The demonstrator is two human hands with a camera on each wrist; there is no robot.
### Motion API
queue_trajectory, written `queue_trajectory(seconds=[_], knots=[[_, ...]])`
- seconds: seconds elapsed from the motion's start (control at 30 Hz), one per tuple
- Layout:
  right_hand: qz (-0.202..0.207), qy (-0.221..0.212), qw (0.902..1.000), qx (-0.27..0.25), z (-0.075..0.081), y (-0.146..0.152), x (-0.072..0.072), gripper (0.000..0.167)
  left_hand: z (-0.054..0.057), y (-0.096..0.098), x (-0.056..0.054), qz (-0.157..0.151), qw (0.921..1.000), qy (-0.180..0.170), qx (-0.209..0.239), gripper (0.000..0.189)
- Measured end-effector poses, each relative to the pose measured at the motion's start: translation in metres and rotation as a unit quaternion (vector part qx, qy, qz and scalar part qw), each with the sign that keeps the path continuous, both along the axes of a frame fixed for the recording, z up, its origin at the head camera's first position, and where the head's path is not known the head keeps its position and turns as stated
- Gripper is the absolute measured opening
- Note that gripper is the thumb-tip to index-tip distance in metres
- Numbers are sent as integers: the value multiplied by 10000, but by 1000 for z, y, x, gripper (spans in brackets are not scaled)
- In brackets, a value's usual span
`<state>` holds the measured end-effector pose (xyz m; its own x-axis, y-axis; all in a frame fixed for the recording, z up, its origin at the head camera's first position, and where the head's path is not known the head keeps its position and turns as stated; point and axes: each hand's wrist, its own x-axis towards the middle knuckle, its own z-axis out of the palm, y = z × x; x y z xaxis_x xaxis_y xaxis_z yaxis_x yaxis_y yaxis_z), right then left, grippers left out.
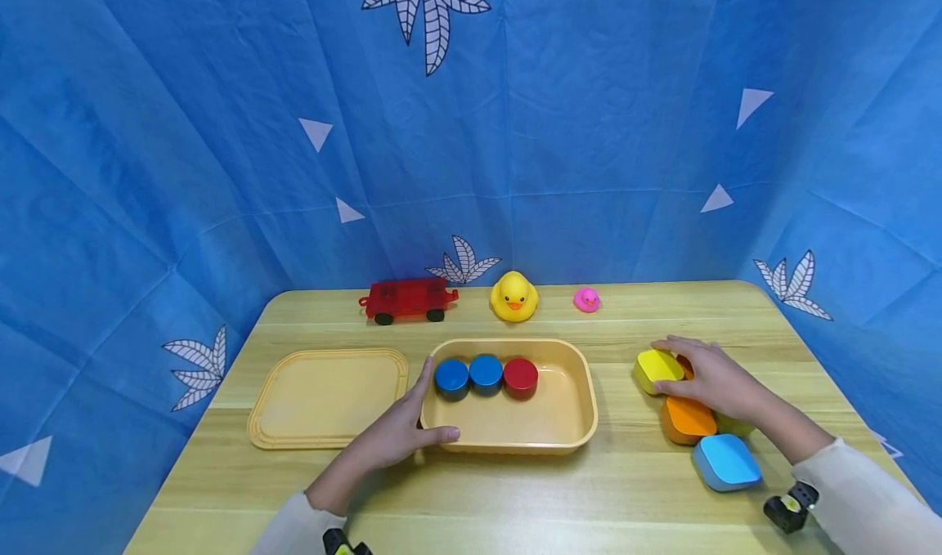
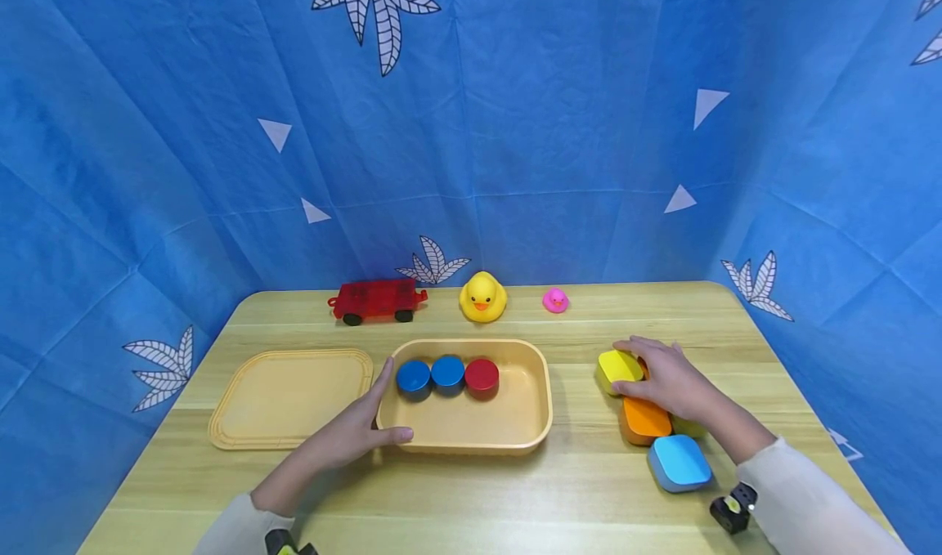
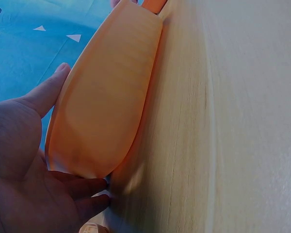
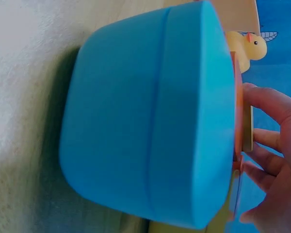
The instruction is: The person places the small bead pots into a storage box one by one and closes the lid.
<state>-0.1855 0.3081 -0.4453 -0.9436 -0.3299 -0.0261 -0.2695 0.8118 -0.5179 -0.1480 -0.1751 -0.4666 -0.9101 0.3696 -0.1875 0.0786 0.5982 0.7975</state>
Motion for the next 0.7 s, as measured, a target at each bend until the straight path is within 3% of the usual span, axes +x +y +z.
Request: queue_trajectory(seconds=[0.7], knots=[[218, 484, 9979, -377, 24, -26, 3, 68, -2, -1, -1, -13, 10000, 7, -15, 116]])
